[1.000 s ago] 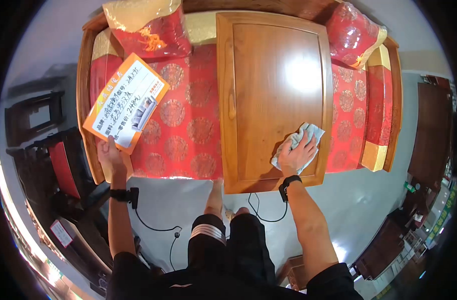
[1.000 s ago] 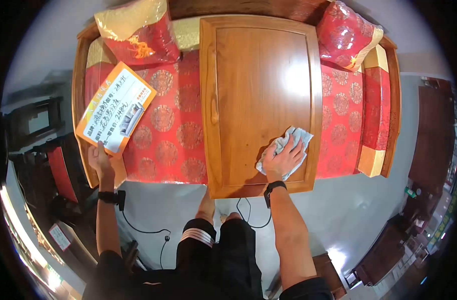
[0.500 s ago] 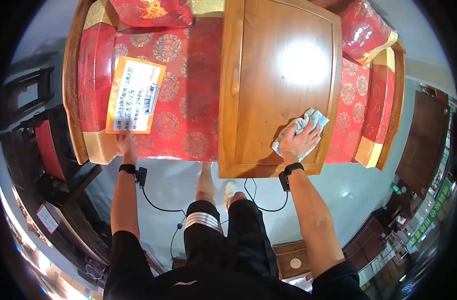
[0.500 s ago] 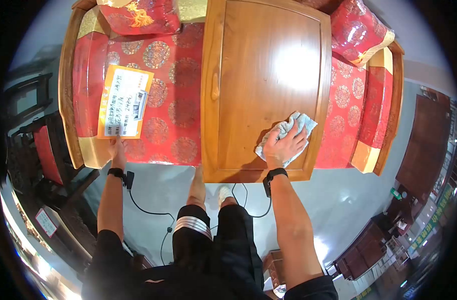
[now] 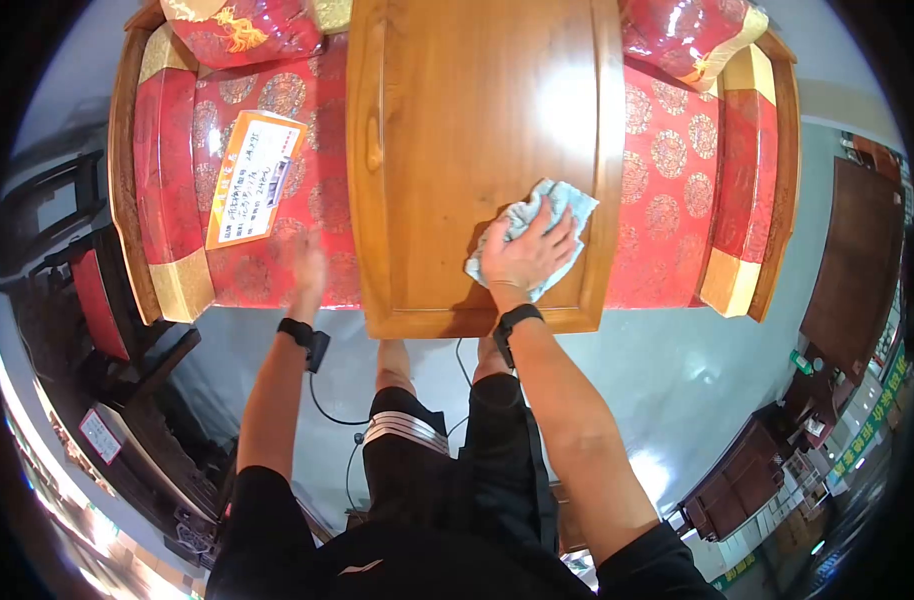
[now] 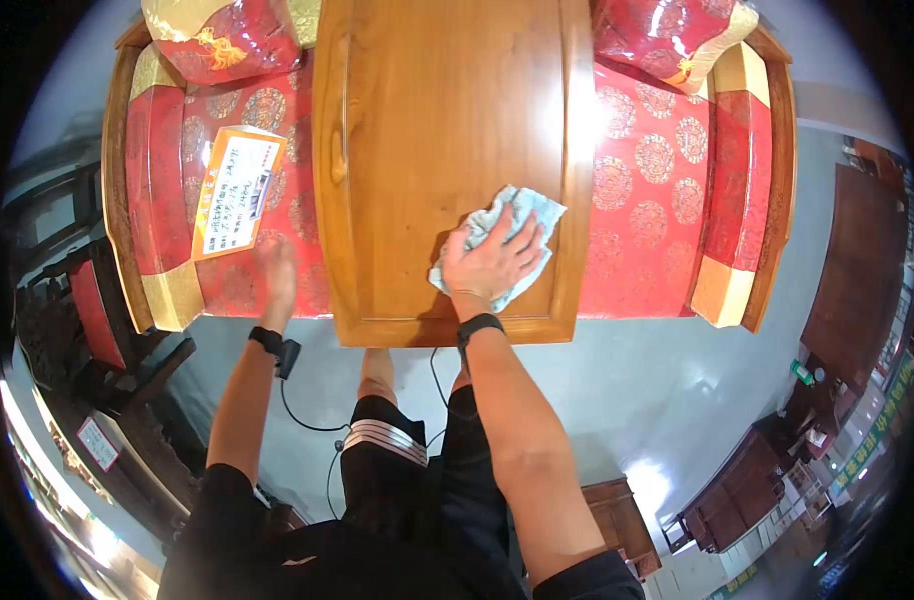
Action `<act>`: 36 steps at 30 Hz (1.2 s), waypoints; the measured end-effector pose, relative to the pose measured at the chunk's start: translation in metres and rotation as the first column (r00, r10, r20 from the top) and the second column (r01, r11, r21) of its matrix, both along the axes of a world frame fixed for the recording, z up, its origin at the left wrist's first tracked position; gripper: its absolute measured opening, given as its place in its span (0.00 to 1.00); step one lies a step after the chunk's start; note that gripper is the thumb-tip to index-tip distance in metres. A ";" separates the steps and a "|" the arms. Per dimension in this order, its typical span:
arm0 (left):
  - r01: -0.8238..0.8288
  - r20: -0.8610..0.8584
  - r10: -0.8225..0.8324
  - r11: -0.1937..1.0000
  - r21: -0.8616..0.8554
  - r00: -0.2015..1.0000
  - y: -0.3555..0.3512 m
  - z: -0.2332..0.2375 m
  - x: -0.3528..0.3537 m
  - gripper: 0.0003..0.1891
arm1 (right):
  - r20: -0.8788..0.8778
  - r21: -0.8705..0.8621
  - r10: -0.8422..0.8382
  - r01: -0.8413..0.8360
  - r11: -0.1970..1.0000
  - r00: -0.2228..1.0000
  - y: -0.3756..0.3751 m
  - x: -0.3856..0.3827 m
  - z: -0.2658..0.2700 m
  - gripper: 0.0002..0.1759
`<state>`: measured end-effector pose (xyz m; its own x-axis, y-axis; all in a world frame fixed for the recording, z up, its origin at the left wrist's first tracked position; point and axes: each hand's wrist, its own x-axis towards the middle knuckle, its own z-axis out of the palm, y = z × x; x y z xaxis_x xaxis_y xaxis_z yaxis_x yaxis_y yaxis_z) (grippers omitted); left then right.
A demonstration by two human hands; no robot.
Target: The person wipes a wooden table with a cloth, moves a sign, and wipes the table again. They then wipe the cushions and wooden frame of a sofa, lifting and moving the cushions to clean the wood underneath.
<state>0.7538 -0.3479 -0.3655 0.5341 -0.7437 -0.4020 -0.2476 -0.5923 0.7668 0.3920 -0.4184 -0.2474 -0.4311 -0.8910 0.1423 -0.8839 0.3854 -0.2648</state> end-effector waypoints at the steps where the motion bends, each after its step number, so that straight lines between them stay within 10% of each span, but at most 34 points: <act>1: -0.001 0.005 0.001 1.000 -0.002 1.000 -0.012 0.013 -0.033 0.33 | 0.035 -0.011 0.017 -0.017 1.000 0.999 0.001 -0.002 0.000 0.41; 4: 0.002 -0.173 0.038 0.974 0.227 0.984 -0.057 0.083 -0.117 0.38 | 0.084 0.040 0.029 -0.032 0.999 0.996 -0.001 -0.005 0.009 0.41; 11: -0.181 0.605 -0.052 0.930 0.319 0.795 -0.077 0.099 -0.168 0.35 | 0.166 0.029 0.537 -0.548 0.836 0.827 -0.044 -0.068 0.015 0.41; 36: -0.148 0.591 -0.093 0.926 0.347 0.801 -0.077 0.103 -0.168 0.26 | -0.024 -0.056 0.591 -0.592 0.804 0.806 -0.238 -0.097 -0.005 0.40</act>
